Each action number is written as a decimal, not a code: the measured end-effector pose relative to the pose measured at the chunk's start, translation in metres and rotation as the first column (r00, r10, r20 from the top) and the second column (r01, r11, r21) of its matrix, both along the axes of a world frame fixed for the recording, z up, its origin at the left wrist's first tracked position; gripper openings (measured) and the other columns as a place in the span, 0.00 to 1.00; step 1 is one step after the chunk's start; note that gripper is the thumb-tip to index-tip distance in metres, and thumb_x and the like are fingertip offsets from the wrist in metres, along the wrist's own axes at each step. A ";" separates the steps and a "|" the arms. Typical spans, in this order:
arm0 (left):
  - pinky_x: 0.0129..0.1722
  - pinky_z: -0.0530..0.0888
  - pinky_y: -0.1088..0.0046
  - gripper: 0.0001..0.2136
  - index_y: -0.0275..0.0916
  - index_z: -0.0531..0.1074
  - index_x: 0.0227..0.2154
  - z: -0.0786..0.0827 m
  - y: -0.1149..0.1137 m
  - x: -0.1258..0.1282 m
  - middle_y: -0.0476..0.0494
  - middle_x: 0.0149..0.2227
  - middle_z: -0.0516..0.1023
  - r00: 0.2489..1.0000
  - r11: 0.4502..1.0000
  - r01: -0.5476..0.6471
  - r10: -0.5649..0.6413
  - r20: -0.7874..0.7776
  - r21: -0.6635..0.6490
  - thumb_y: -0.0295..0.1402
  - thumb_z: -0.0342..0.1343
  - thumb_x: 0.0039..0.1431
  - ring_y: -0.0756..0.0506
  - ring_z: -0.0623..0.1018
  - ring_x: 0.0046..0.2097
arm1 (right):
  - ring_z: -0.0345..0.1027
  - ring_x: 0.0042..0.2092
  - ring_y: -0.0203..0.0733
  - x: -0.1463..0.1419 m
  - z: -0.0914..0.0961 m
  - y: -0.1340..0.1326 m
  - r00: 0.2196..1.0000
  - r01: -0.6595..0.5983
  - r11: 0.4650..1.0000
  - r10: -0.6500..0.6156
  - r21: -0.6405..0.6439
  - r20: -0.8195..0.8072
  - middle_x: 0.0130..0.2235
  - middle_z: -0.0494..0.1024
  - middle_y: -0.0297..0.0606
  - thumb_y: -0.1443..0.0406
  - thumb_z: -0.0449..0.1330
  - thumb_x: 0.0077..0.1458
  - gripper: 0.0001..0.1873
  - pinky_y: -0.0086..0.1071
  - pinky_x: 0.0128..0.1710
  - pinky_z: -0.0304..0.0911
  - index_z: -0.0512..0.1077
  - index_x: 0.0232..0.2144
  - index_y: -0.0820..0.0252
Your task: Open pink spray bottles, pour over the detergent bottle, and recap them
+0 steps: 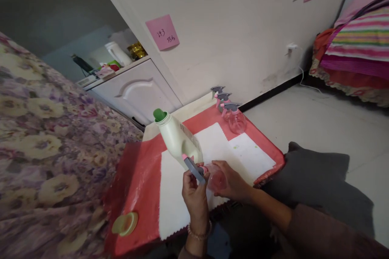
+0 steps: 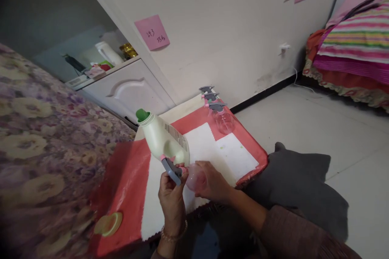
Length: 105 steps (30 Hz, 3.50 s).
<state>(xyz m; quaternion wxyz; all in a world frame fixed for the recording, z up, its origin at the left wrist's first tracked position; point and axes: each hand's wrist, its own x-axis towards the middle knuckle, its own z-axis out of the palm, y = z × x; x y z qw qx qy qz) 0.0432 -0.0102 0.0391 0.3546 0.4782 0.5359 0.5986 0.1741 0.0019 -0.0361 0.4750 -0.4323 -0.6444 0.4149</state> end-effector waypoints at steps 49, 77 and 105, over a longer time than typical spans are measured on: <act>0.52 0.70 0.62 0.11 0.40 0.70 0.41 -0.024 0.000 -0.013 0.41 0.45 0.78 0.953 0.952 0.298 -0.301 0.040 0.068 0.31 0.61 0.56 0.41 0.76 0.50 | 0.64 0.54 0.48 0.028 0.035 -0.002 0.988 -0.137 0.988 0.142 0.077 -0.066 0.55 0.67 0.42 0.61 0.64 0.54 0.29 0.45 0.56 0.61 0.64 0.58 0.49; 0.57 0.67 0.62 0.19 0.43 0.68 0.52 -0.021 -0.013 -0.029 0.43 0.51 0.71 0.921 0.918 0.368 -0.338 -0.194 0.149 0.27 0.57 0.58 0.42 0.71 0.55 | 0.62 0.30 0.40 -0.017 0.078 0.000 0.992 0.111 0.993 -0.114 0.048 0.059 0.27 0.68 0.30 0.63 0.64 0.45 0.10 0.33 0.32 0.59 0.67 0.29 0.57; 0.39 0.68 0.69 0.11 0.38 0.75 0.34 0.031 0.004 -0.029 0.47 0.34 0.72 0.931 0.929 0.358 -0.363 -0.043 -0.094 0.41 0.59 0.56 0.45 0.71 0.38 | 0.63 0.38 0.41 -0.005 0.081 0.003 0.993 -0.121 0.985 0.119 0.121 0.026 0.36 0.67 0.34 0.65 0.60 0.56 0.11 0.34 0.39 0.61 0.74 0.43 0.54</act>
